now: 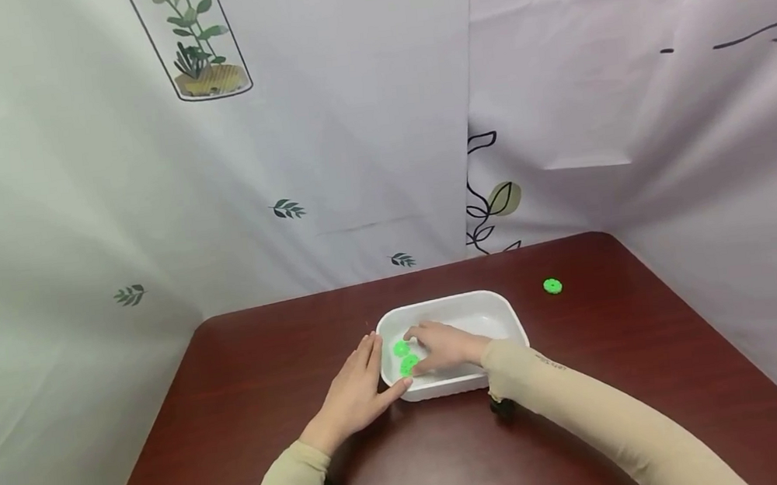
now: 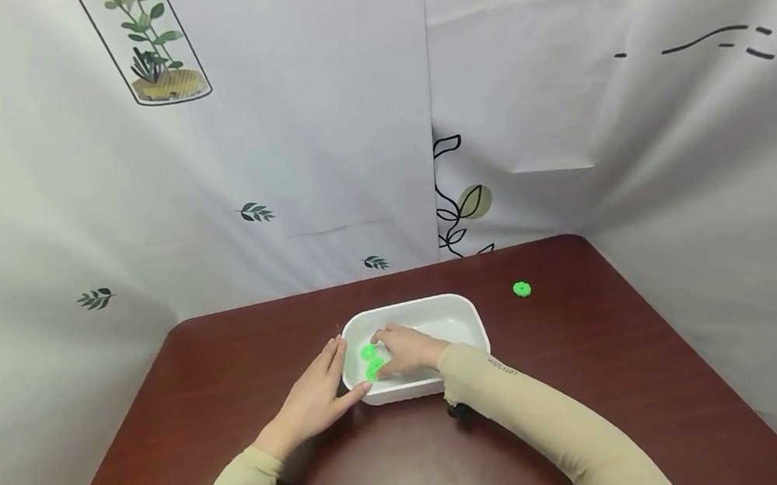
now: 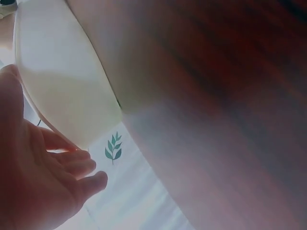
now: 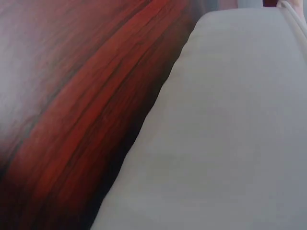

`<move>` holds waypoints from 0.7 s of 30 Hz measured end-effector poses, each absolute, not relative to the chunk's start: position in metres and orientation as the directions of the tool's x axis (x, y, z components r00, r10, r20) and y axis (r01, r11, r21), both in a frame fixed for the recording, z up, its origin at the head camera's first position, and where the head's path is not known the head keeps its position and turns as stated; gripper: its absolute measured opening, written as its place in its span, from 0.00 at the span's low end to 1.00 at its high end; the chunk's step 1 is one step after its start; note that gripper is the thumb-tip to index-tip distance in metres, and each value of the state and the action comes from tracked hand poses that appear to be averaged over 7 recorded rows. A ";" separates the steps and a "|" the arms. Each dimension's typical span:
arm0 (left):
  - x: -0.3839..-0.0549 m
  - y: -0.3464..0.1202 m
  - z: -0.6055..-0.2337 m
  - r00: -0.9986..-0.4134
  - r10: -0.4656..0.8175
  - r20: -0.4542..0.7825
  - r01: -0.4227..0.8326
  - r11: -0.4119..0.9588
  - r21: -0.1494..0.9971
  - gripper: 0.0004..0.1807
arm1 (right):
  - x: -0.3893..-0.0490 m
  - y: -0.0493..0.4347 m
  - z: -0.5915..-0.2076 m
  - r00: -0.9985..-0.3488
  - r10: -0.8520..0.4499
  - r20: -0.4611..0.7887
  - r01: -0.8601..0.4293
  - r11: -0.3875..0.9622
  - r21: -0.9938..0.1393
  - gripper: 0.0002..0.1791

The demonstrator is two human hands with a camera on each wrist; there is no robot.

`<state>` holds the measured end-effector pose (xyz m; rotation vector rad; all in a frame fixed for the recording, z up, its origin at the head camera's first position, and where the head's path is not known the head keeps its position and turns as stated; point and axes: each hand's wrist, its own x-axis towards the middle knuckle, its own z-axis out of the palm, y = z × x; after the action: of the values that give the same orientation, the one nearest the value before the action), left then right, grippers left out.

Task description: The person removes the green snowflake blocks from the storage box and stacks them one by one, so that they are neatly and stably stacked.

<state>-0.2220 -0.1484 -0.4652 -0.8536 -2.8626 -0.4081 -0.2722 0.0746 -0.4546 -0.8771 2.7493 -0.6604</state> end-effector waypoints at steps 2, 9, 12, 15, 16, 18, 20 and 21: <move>-0.229 -0.145 -0.462 -0.827 0.519 0.217 0.557 0.808 0.190 0.53 | -0.278 0.075 -0.448 -0.805 -0.592 -0.023 -0.525 0.730 -0.437 0.31; -0.250 -0.132 -0.449 -0.811 0.527 0.254 0.571 0.808 0.147 0.54 | -0.296 0.082 -0.431 -0.787 -0.616 0.030 -0.580 0.724 -0.373 0.21; -0.258 -0.127 -0.445 -0.804 0.533 0.264 0.580 0.801 0.149 0.55 | -0.304 0.087 -0.426 -0.783 -0.621 0.039 -0.594 0.727 -0.345 0.18; -0.267 -0.121 -0.440 -0.796 0.531 0.291 0.587 0.794 0.156 0.55 | -0.313 0.093 -0.419 -0.782 -0.621 0.049 -0.600 0.729 -0.330 0.17; -0.270 -0.120 -0.438 -0.794 0.530 0.299 0.589 0.793 0.158 0.54 | -0.316 0.094 -0.416 -0.779 -0.624 0.054 -0.605 0.727 -0.325 0.17; -0.276 -0.117 -0.435 -0.790 0.530 0.308 0.592 0.790 0.158 0.55 | -0.320 0.097 -0.410 -0.773 -0.632 0.059 -0.614 0.721 -0.320 0.16; -0.280 -0.115 -0.434 -0.784 0.534 0.316 0.598 0.786 0.156 0.55 | -0.323 0.100 -0.405 -0.763 -0.642 0.069 -0.628 0.713 -0.313 0.15; -0.282 -0.114 -0.434 -0.779 0.537 0.323 0.604 0.782 0.155 0.55 | -0.324 0.100 -0.404 -0.763 -0.642 0.079 -0.631 0.712 -0.307 0.14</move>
<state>-0.2818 -0.1140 -0.4338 -0.8859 -2.7135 -0.3654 -0.3237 0.1001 -0.4038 -1.0699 2.8759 -0.4962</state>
